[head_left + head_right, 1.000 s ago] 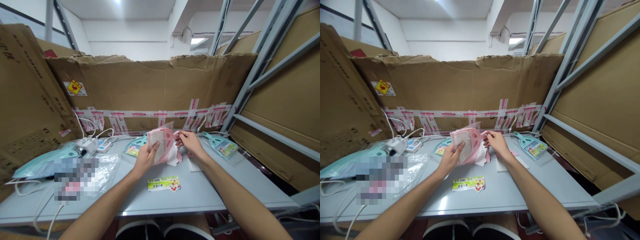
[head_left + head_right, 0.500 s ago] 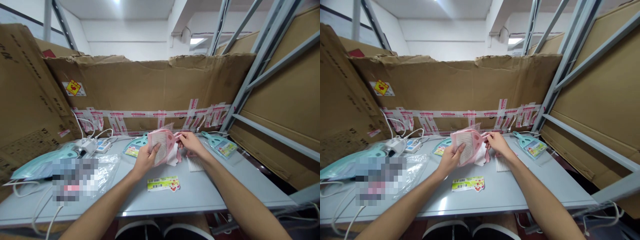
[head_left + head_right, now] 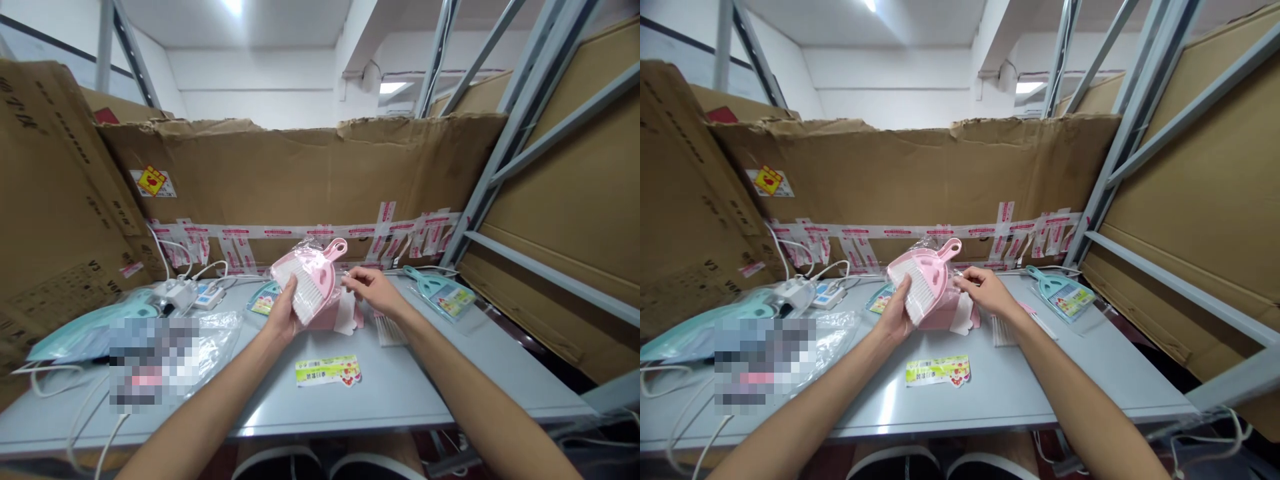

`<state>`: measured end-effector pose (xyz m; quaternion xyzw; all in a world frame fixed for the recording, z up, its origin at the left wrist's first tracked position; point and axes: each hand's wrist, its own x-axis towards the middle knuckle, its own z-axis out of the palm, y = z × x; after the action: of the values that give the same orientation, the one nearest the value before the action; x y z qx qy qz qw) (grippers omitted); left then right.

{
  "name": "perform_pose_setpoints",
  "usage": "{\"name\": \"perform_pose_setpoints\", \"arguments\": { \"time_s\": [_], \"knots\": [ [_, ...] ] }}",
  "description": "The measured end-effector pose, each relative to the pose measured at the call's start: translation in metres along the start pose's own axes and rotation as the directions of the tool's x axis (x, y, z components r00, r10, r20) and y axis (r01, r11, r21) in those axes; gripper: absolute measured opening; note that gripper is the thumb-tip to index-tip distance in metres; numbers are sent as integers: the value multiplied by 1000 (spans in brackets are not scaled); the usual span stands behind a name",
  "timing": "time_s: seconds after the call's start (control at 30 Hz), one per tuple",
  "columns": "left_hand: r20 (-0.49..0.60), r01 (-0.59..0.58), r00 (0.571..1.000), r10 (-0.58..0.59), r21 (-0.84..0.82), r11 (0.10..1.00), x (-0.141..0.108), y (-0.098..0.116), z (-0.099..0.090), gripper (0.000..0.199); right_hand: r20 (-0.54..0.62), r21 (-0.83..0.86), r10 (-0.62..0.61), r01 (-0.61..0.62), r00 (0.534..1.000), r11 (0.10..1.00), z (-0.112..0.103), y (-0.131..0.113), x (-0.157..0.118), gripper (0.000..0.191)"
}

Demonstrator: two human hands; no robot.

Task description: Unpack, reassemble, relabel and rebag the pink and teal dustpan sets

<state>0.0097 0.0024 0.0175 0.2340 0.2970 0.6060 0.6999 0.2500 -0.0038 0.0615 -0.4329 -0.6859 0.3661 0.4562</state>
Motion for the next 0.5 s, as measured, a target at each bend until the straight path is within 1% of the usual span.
{"name": "perform_pose_setpoints", "arguments": {
  "time_s": [0.03, 0.1, 0.13, 0.2, 0.27, 0.4, 0.5],
  "knots": [
    [29, 39, 999, -38, -32, 999, -1, 1, -1, 52, -32, -26, -80, 79, 996, 997, 2, -2, -1, 38],
    [99, 107, 990, -98, -90, 990, -2, 1, -2, 53, -118, -71, -234, 227, 965, 971, 6, -9, -3, 33],
    [135, 133, 984, -117, -112, 985, -3, 1, -3, 53, -154, -94, -291, 279, 944, 956, 7, -14, -4, 31],
    [185, 164, 973, -137, -142, 976, -3, 0, -4, 52, -200, -131, -362, 341, 910, 931, 8, -24, -5, 27],
    [205, 186, 967, -153, -154, 970, -2, -3, -6, 49, -263, -171, -407, 373, 875, 912, 8, -35, -7, 26],
    [181, 222, 964, -194, -154, 963, 1, -8, -9, 45, -381, -290, -484, 396, 788, 871, 3, -50, -1, 26],
    [182, 264, 954, -237, -142, 954, 2, -10, -10, 44, -498, -270, -450, 360, 741, 893, -8, -56, 14, 28]
  ]
}}
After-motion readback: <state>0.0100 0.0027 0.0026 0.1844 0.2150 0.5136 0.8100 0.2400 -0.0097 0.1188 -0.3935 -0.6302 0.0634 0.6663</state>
